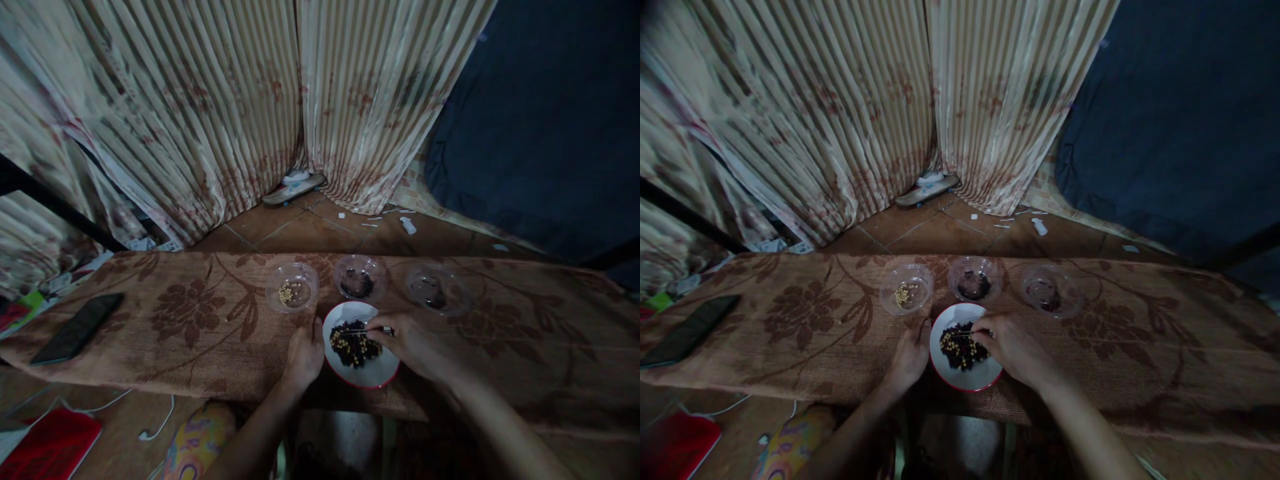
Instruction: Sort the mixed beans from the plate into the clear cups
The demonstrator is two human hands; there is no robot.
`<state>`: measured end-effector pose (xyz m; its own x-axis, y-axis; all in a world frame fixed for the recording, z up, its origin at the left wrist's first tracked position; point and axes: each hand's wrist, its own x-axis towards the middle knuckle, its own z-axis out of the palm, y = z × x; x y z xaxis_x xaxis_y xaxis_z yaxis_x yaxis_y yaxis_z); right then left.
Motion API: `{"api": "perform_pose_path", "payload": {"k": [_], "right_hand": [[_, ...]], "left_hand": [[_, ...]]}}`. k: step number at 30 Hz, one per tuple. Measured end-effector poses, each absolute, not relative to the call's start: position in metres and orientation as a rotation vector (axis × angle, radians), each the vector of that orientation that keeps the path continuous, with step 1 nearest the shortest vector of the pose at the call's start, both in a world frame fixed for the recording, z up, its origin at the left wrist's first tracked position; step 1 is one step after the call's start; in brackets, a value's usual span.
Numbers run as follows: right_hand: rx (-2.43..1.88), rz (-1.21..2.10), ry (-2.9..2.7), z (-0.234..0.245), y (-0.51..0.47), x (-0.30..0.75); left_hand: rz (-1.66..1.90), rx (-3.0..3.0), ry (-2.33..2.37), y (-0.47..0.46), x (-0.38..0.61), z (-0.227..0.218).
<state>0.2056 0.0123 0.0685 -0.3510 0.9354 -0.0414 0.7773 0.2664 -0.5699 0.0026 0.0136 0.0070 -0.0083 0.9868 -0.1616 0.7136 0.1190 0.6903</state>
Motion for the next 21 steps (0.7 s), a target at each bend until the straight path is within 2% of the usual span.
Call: {"api": "perform_pose_path", "payload": {"k": [21], "right_hand": [[-1.5, 0.619, -2.383, 0.047, 0.017, 0.194]], "left_hand": [[0.589, 1.641, 1.759, 0.014, 0.005, 0.01]]}}
